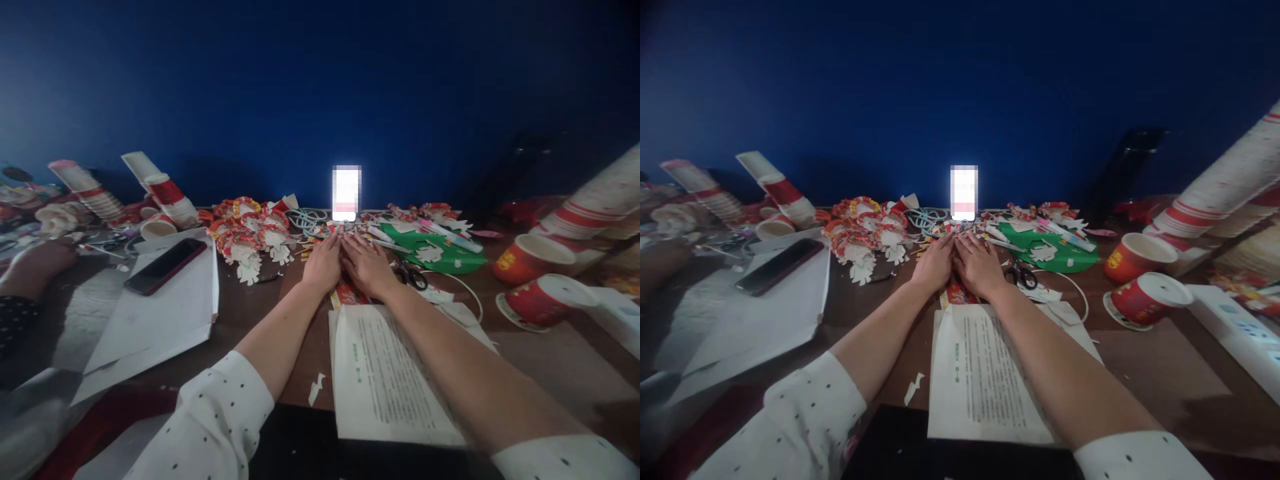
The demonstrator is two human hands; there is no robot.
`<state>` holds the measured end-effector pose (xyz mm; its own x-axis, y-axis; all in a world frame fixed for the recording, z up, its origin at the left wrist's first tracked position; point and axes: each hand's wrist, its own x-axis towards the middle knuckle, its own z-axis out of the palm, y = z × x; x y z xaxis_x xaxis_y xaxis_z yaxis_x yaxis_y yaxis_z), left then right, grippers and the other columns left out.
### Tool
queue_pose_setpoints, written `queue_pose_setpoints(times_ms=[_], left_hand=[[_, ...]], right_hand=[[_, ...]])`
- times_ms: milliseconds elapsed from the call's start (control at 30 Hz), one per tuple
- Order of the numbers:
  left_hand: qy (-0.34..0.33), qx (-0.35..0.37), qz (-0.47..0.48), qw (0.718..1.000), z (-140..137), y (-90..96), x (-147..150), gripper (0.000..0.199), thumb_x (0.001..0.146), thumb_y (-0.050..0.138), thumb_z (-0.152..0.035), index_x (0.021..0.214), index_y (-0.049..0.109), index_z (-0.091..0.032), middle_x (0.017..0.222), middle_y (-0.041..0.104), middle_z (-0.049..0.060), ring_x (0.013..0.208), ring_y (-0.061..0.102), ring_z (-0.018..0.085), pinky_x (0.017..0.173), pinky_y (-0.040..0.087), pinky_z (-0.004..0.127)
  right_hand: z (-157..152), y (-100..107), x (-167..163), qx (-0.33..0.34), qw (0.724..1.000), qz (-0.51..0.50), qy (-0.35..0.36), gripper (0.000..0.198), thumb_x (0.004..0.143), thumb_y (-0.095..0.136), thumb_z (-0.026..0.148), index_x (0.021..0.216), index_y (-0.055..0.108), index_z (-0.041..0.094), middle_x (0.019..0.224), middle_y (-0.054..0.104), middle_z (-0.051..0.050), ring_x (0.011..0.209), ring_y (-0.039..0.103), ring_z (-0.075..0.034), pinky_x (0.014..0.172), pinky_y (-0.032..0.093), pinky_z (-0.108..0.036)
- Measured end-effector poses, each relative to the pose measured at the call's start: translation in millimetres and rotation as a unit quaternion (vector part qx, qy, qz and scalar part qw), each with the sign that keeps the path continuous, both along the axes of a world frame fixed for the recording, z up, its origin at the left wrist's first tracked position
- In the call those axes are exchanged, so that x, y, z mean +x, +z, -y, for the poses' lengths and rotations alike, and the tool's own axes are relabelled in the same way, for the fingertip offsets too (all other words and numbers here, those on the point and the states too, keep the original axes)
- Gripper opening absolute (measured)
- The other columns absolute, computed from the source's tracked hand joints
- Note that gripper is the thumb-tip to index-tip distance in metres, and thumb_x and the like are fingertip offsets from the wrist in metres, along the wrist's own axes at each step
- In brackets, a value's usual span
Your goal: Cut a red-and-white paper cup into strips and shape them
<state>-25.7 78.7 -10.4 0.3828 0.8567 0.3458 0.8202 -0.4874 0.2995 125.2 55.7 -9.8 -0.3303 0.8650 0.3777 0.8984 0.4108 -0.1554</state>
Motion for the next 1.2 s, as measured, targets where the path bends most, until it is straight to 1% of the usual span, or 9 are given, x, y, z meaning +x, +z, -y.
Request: queue_pose_setpoints(times_ms=[67,167,467,633,833,933,1000,1100,1200], left_hand=[[-0.015,-0.036,-0.053,0.998,-3.6,-4.7,2.0,0.048,0.091,0.036,-0.015,0.137,0.048,-0.007,0.144,0.048,0.016,0.133,0.044,0.022,0.112,0.031,0.035],[-0.037,-0.042,-0.095,0.994,-3.2,-5.8,1.2,0.047,0.089,0.037,-0.014,0.134,0.05,-0.005,0.141,0.05,0.017,0.131,0.047,0.022,0.112,0.032,0.034],[-0.08,-0.044,-0.103,0.99,4.5,0.7,-1.9,0.045,0.089,0.037,-0.01,0.13,0.054,-0.008,0.137,0.055,0.017,0.125,0.053,0.021,0.107,0.038,0.031],[-0.075,-0.04,-0.115,0.99,8.7,5.7,0.2,0.042,0.087,0.039,-0.009,0.125,0.057,-0.006,0.132,0.058,0.017,0.119,0.058,0.022,0.103,0.041,0.031],[-0.094,-0.013,-0.113,0.989,11.4,1.3,0.7,0.038,0.088,0.039,-0.011,0.12,0.06,-0.01,0.127,0.063,0.014,0.115,0.059,0.021,0.105,0.038,0.033],[-0.083,0.0,-0.082,0.993,10.5,1.2,-0.8,0.035,0.091,0.038,-0.016,0.117,0.062,-0.013,0.121,0.066,0.013,0.112,0.06,0.021,0.104,0.038,0.035],[-0.056,0.023,-0.047,0.997,11.1,3.7,-2.0,0.035,0.092,0.038,-0.018,0.117,0.063,-0.013,0.121,0.065,0.013,0.113,0.059,0.022,0.103,0.038,0.036],[-0.043,0.052,-0.031,0.997,14.7,8.9,-2.6,0.031,0.092,0.045,-0.025,0.114,0.065,-0.016,0.121,0.065,0.012,0.114,0.056,0.023,0.102,0.039,0.037],[-0.054,0.051,-0.067,0.995,17.9,11.3,-0.9,0.034,0.087,0.054,-0.042,0.106,0.067,-0.017,0.114,0.066,0.012,0.114,0.054,0.028,0.1,0.04,0.041]], right_hand=[[-0.3,-2.7,-4.1,-0.054,0.998,0.032,-0.002,0.049,0.099,0.027,0.037,0.141,0.045,0.02,0.148,0.045,-0.008,0.141,0.032,-0.027,0.11,0.02,-0.06],[3.4,-1.5,-5.1,-0.082,0.996,0.039,-0.005,0.048,0.1,0.024,0.038,0.138,0.048,0.024,0.145,0.048,-0.007,0.137,0.038,-0.027,0.109,0.017,-0.065],[13.9,8.6,-4.8,-0.075,0.996,0.046,-0.018,0.039,0.095,0.035,0.024,0.124,0.061,0.026,0.133,0.061,-0.007,0.127,0.05,-0.028,0.107,0.016,-0.063],[13.0,9.7,-5.0,-0.072,0.996,0.051,-0.025,0.037,0.094,0.038,0.024,0.12,0.064,0.025,0.126,0.065,-0.009,0.12,0.056,-0.028,0.107,0.016,-0.061],[16.9,10.0,-2.5,-0.059,0.997,0.041,-0.038,0.031,0.092,0.044,0.025,0.111,0.069,0.024,0.117,0.069,-0.01,0.11,0.061,-0.028,0.108,0.019,-0.057],[13.4,9.9,3.5,-0.045,0.998,-0.011,-0.052,0.032,0.093,0.043,0.029,0.109,0.07,0.024,0.114,0.071,-0.008,0.107,0.063,-0.026,0.105,0.03,-0.051],[8.4,9.0,11.5,-0.002,0.994,-0.086,-0.069,0.034,0.094,0.042,0.03,0.113,0.069,0.022,0.116,0.07,-0.007,0.109,0.063,-0.024,0.101,0.039,-0.042],[0.0,6.7,26.8,0.079,0.969,-0.203,-0.118,0.036,0.092,0.043,0.029,0.114,0.07,0.017,0.117,0.07,-0.01,0.11,0.063,-0.023,0.096,0.045,-0.035],[-5.6,5.8,39.9,0.102,0.948,-0.255,-0.161,0.036,0.089,0.045,0.029,0.109,0.072,0.017,0.11,0.072,-0.01,0.103,0.066,-0.025,0.093,0.048,-0.038]])
